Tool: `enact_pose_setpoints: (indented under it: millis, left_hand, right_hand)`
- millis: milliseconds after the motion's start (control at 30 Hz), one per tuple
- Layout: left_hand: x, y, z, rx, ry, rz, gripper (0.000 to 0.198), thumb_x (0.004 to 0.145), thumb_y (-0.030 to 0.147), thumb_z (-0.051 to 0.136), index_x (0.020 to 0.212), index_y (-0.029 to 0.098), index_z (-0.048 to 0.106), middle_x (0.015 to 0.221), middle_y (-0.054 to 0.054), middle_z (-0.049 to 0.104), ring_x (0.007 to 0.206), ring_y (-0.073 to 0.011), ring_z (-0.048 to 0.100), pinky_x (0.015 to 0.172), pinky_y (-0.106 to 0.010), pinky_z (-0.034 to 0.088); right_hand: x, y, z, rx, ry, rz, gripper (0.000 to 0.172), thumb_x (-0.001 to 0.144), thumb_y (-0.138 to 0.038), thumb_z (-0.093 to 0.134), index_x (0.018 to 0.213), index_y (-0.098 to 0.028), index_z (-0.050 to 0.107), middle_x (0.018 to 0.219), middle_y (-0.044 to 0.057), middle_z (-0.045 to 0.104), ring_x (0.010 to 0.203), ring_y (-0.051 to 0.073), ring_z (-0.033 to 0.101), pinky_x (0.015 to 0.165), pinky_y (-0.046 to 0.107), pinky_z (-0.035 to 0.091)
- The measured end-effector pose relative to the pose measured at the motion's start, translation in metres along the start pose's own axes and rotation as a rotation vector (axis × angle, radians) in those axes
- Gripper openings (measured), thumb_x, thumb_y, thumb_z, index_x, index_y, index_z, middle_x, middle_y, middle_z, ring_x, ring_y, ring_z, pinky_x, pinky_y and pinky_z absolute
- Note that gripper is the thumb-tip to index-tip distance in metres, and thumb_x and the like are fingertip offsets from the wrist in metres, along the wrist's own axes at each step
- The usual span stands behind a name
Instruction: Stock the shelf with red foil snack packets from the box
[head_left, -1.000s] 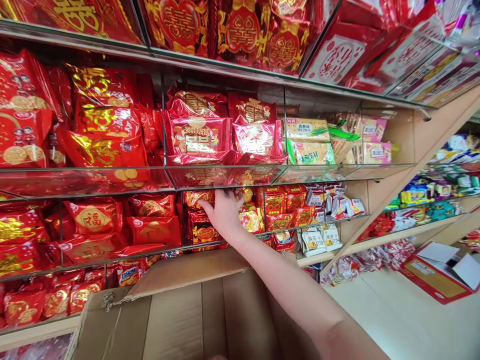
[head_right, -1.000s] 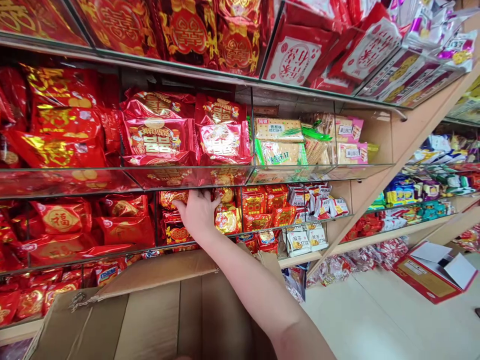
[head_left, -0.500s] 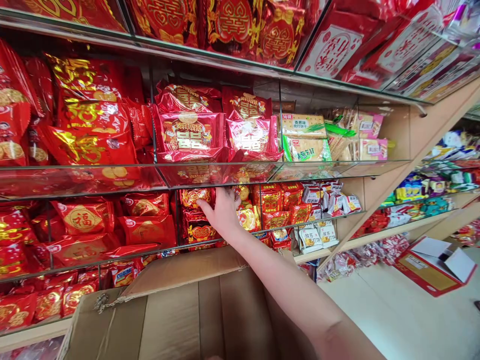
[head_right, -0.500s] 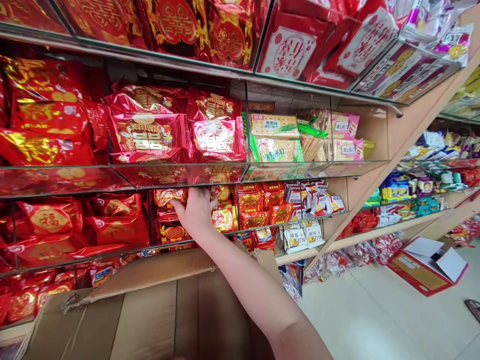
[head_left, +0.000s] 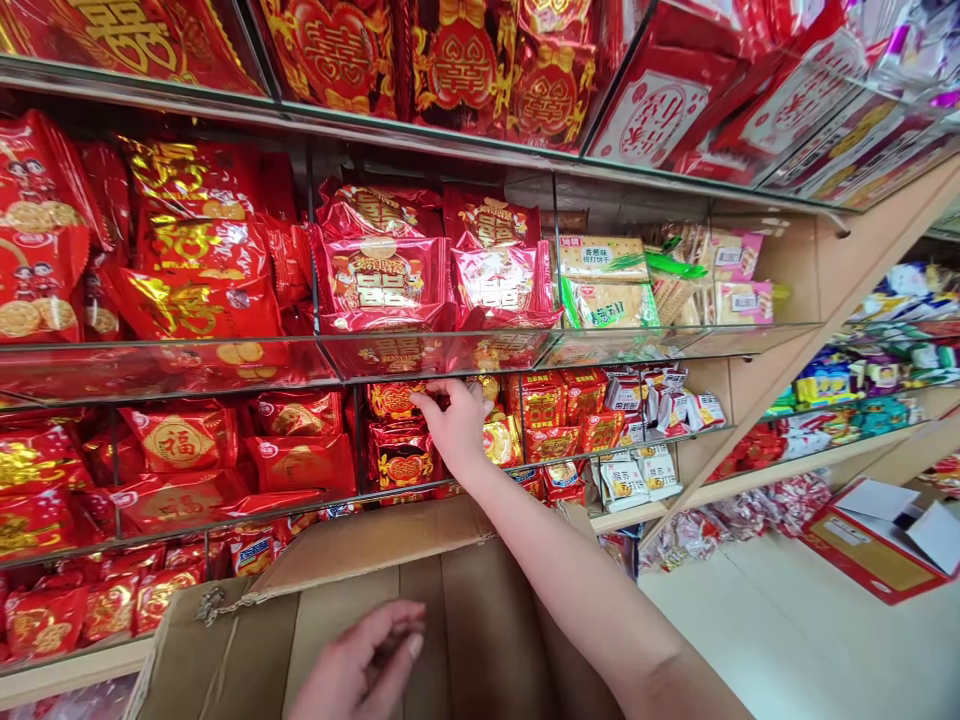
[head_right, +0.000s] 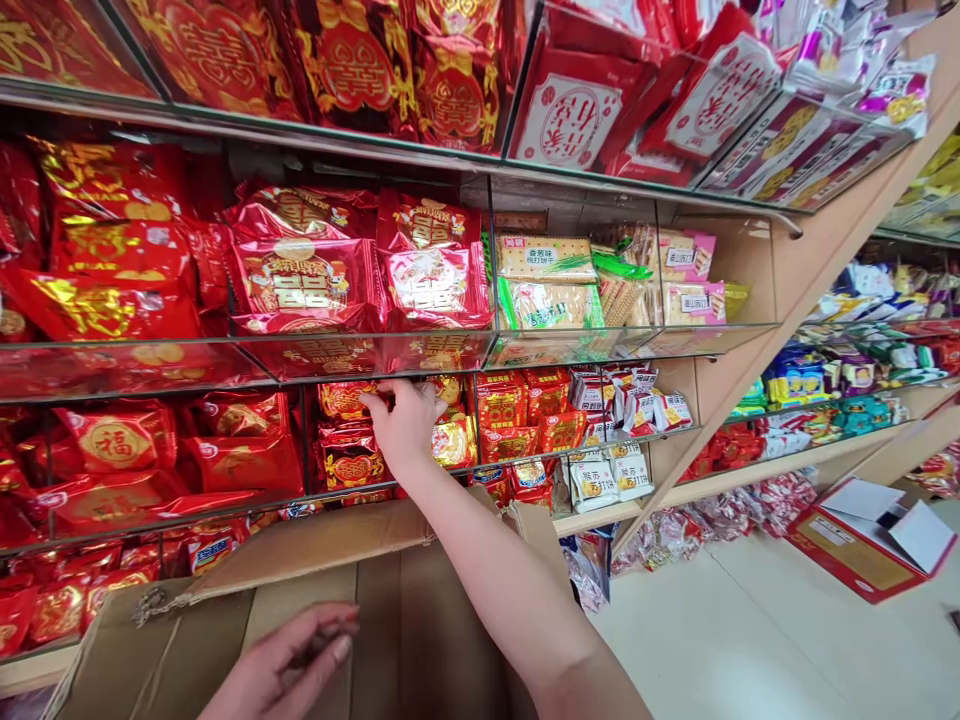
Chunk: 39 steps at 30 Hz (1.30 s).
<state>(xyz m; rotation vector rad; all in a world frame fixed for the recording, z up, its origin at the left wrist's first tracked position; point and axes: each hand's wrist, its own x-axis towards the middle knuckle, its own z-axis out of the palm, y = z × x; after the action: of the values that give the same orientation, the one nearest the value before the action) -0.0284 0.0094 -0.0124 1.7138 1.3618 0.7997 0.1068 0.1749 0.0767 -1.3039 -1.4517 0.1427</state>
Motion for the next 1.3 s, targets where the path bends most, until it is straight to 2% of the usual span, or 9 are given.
enact_pose_setpoints:
  millis: [167, 333, 400, 533, 633, 767, 1067, 1200, 1300]
  left_hand:
    - [0.026, 0.034, -0.025, -0.023, 0.199, 0.074, 0.031, 0.077, 0.036, 0.052, 0.104, 0.024, 0.057, 0.087, -0.002, 0.067, 0.083, -0.0153, 0.062, 0.075, -0.023, 0.048]
    - [0.059, 0.066, -0.035, -0.102, 0.199, 0.136, 0.051, 0.079, 0.038, 0.048, 0.125, 0.018, 0.040, 0.074, -0.002, 0.066, 0.076, -0.0149, 0.063, 0.065, -0.022, 0.048]
    - [0.072, 0.074, -0.036, -0.068, 0.205, 0.177, 0.055, 0.080, 0.038, 0.046, 0.129, 0.017, 0.034, 0.088, -0.006, 0.067, 0.069, -0.0138, 0.064, 0.063, -0.024, 0.049]
    - [0.092, 0.084, -0.038, 0.452, 0.303, 0.215, 0.052, 0.083, 0.036, 0.040, 0.131, 0.019, 0.032, 0.143, -0.012, 0.028, 0.061, -0.0108, 0.063, 0.071, -0.030, 0.052]
    - [0.101, 0.091, -0.039, 0.816, 0.375, 0.091, 0.057, 0.083, 0.036, 0.037, 0.134, 0.012, 0.026, 0.146, -0.011, 0.018, 0.087, -0.0252, 0.064, 0.075, -0.039, 0.051]
    - [0.103, 0.101, -0.038, 0.962, 0.421, 0.023, 0.060, 0.083, 0.039, 0.034, 0.133, 0.008, 0.027, 0.147, -0.012, 0.015, 0.093, -0.0341, 0.061, 0.066, -0.046, 0.052]
    - [0.102, 0.105, -0.046, 1.161, 0.418, 0.050, 0.057, 0.084, 0.037, 0.034, 0.132, 0.006, 0.029, 0.143, -0.015, 0.025, 0.079, -0.0255, 0.066, 0.056, -0.035, 0.053]
    - [0.088, 0.104, -0.038, 1.246, 0.496, 0.152, 0.055, 0.085, 0.036, 0.034, 0.131, 0.007, 0.032, 0.143, -0.016, 0.026, 0.065, -0.0216, 0.066, 0.046, -0.033, 0.051]
    - [0.065, 0.091, -0.023, 1.258, 0.523, 0.380, 0.048, 0.085, 0.032, 0.035, 0.127, 0.010, 0.040, 0.141, -0.016, 0.031, 0.060, -0.0184, 0.066, 0.044, -0.031, 0.051]
  right_hand:
    - [0.008, 0.001, -0.003, 0.114, -0.041, 0.213, 0.023, 0.068, -0.043, 0.063, 0.076, -0.021, 0.063, 0.075, 0.000, 0.067, 0.082, 0.022, 0.056, 0.076, 0.034, 0.032]
    - [0.011, -0.002, -0.002, 0.170, -0.121, 0.274, 0.027, 0.072, -0.045, 0.057, 0.078, -0.020, 0.064, 0.072, 0.000, 0.067, 0.070, 0.017, 0.058, 0.074, 0.032, 0.034]
    - [0.010, -0.005, -0.002, 0.147, -0.139, 0.243, 0.026, 0.073, -0.045, 0.057, 0.078, -0.020, 0.064, 0.072, 0.000, 0.067, 0.071, 0.017, 0.058, 0.075, 0.033, 0.034]
    - [0.009, -0.010, -0.004, -0.120, -0.137, 0.037, 0.022, 0.076, -0.040, 0.056, 0.084, -0.021, 0.064, 0.082, 0.004, 0.067, 0.087, 0.023, 0.054, 0.077, 0.037, 0.031]
    - [0.012, -0.011, -0.005, -0.307, -0.151, -0.091, 0.025, 0.080, -0.040, 0.052, 0.086, -0.020, 0.064, 0.085, 0.008, 0.065, 0.090, 0.027, 0.050, 0.075, 0.038, 0.031]
    - [0.015, -0.008, -0.003, -0.345, -0.202, -0.135, 0.027, 0.083, -0.041, 0.047, 0.089, -0.020, 0.064, 0.085, 0.008, 0.064, 0.086, 0.026, 0.049, 0.074, 0.037, 0.030]
    - [0.000, 0.003, -0.020, -0.244, -0.155, -0.218, 0.016, 0.080, -0.027, 0.051, 0.092, -0.023, 0.062, 0.100, 0.006, 0.058, 0.096, 0.025, 0.043, 0.077, 0.038, 0.033]
    - [-0.018, 0.014, -0.040, -0.124, -0.131, -0.293, 0.015, 0.079, -0.022, 0.052, 0.091, -0.019, 0.060, 0.111, 0.007, 0.053, 0.104, 0.023, 0.040, 0.086, 0.039, 0.035]
    - [-0.041, 0.019, -0.062, -0.060, -0.155, -0.380, 0.017, 0.079, -0.018, 0.050, 0.094, -0.017, 0.058, 0.112, 0.009, 0.051, 0.105, 0.022, 0.040, 0.091, 0.039, 0.035]
